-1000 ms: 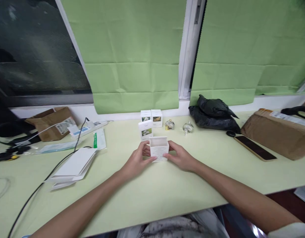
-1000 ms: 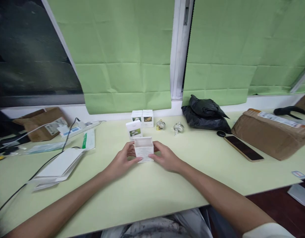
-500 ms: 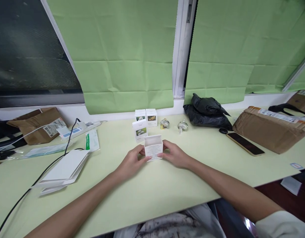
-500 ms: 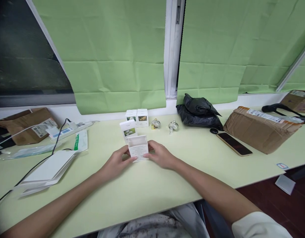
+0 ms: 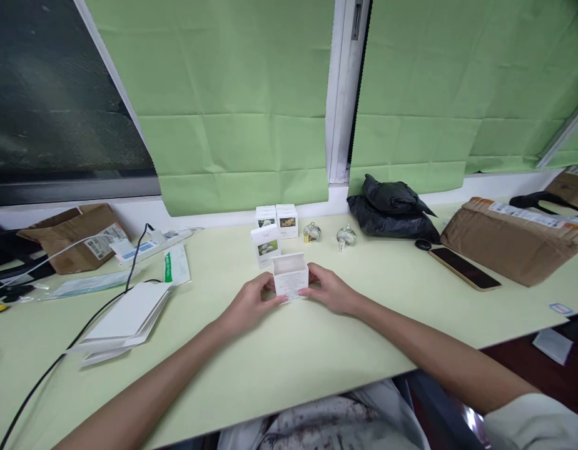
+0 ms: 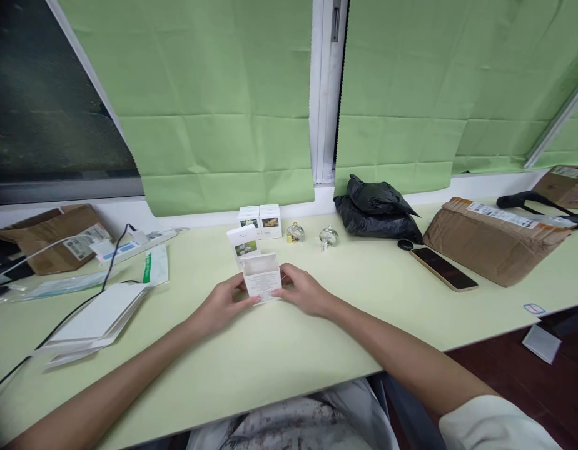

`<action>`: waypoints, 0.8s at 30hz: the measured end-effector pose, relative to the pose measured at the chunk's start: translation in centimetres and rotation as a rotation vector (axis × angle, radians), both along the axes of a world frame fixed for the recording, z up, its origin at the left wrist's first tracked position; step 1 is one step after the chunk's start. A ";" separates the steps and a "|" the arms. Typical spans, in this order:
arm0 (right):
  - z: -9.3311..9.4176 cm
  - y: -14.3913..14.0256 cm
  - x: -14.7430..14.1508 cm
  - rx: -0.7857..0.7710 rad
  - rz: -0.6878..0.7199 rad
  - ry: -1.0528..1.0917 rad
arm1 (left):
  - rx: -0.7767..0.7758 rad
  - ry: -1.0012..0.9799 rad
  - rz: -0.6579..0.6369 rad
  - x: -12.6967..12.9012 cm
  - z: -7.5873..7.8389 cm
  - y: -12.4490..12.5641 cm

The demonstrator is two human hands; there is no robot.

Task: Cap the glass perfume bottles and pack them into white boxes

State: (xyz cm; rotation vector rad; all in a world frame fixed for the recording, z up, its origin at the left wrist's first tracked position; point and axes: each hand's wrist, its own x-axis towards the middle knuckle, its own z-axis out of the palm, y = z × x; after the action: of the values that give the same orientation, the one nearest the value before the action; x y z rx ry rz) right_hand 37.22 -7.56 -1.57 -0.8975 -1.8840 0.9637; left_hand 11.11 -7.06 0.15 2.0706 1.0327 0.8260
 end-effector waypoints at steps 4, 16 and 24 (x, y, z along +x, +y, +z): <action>0.1 -0.1 0.0 0.002 -0.004 -0.011 | 0.009 -0.009 -0.002 0.0 0.0 -0.1; 0.2 -0.4 0.1 -0.017 0.036 -0.005 | 0.099 0.060 0.061 -0.1 0.0 -0.5; 0.4 -0.6 0.7 0.089 -0.110 -0.045 | 0.142 0.001 0.123 -0.3 0.2 -0.8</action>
State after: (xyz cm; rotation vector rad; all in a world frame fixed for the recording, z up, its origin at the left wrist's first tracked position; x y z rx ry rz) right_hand 37.89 -8.18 -1.12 -0.9664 -1.8792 0.7932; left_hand 10.83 -7.87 0.39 2.1418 1.1404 0.9849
